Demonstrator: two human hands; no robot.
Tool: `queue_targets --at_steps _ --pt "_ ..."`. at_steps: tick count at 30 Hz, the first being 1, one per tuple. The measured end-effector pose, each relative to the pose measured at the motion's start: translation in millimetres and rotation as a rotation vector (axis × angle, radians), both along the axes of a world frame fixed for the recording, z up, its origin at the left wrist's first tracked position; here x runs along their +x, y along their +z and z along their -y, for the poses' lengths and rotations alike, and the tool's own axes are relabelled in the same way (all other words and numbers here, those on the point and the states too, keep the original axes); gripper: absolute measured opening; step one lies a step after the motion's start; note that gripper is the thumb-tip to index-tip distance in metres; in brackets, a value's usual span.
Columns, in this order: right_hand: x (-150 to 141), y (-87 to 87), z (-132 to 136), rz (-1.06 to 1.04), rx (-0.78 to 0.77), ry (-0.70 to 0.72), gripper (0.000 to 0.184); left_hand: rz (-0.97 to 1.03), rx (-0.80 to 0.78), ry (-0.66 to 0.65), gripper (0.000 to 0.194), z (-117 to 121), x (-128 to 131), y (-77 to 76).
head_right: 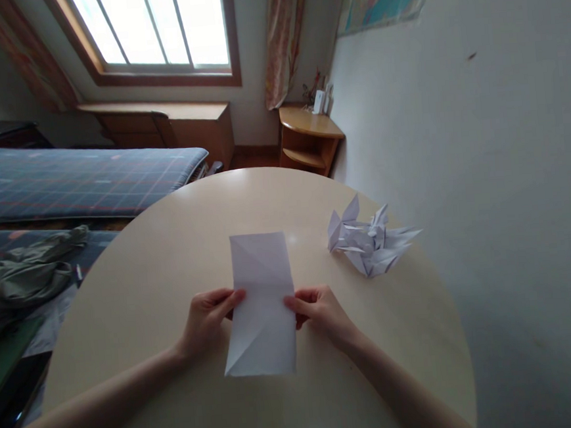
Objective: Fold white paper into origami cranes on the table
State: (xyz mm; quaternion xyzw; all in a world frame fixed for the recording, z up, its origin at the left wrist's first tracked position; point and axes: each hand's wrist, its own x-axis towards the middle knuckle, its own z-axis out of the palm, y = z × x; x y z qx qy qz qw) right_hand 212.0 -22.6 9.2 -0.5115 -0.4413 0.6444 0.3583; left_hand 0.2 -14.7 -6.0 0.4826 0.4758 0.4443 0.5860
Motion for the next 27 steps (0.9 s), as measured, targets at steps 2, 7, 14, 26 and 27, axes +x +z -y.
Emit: queue_targets --at_steps 2,7,14,26,27 --pt "-1.3 -0.6 1.6 -0.051 -0.071 0.049 0.037 -0.002 0.012 0.031 0.034 -1.7 -1.2 0.7" --pt "-0.9 -1.3 0.6 -0.015 -0.08 0.064 0.036 -0.013 0.02 0.062 0.034 -5.6 -2.4 3.5" --pt "-4.4 -3.9 4.6 0.002 -0.048 0.013 0.038 -0.028 0.054 0.099 0.033 -4.9 -2.3 2.4" --pt "-5.9 -5.5 5.0 0.049 -0.024 0.034 0.04 -0.02 0.083 0.182 0.03 -8.1 -4.9 4.9" --pt "-6.6 -5.1 5.4 0.038 -0.031 0.042 0.04 -0.021 0.087 0.195 0.03 -8.7 -5.1 4.7"
